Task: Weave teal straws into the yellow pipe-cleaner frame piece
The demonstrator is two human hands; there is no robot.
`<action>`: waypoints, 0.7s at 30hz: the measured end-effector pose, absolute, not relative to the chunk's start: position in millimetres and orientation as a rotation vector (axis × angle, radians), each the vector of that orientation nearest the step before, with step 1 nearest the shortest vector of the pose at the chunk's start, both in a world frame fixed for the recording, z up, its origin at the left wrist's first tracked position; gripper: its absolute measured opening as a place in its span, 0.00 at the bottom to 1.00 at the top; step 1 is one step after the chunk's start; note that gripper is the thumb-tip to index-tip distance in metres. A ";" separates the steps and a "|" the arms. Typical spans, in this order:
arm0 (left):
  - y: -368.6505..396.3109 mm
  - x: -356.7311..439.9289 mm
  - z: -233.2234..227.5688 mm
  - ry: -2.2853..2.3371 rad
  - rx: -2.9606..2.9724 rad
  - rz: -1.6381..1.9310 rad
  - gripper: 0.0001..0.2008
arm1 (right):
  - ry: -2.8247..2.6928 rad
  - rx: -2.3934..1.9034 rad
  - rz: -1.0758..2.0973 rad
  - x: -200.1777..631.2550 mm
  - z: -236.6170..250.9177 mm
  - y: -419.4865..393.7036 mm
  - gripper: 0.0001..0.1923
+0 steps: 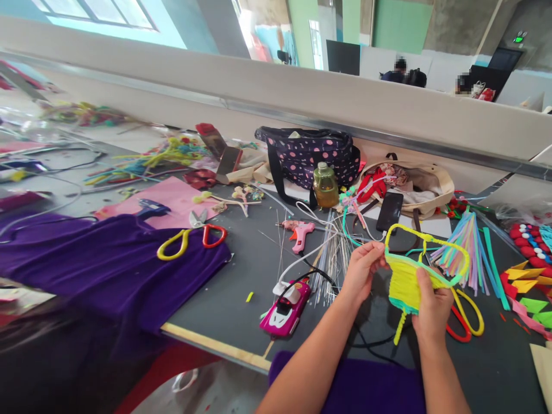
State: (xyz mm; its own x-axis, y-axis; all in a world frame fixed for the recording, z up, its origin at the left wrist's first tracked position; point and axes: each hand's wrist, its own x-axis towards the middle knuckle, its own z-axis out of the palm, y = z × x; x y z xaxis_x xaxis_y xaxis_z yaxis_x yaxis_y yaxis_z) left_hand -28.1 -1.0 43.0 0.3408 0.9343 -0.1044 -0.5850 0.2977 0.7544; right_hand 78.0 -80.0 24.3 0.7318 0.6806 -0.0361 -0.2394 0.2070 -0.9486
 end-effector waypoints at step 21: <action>0.9 -24.3 34.3 0.532 0.597 1.057 0.15 | -0.272 -1.183 0.732 78.3 31.6 -77.3 0.18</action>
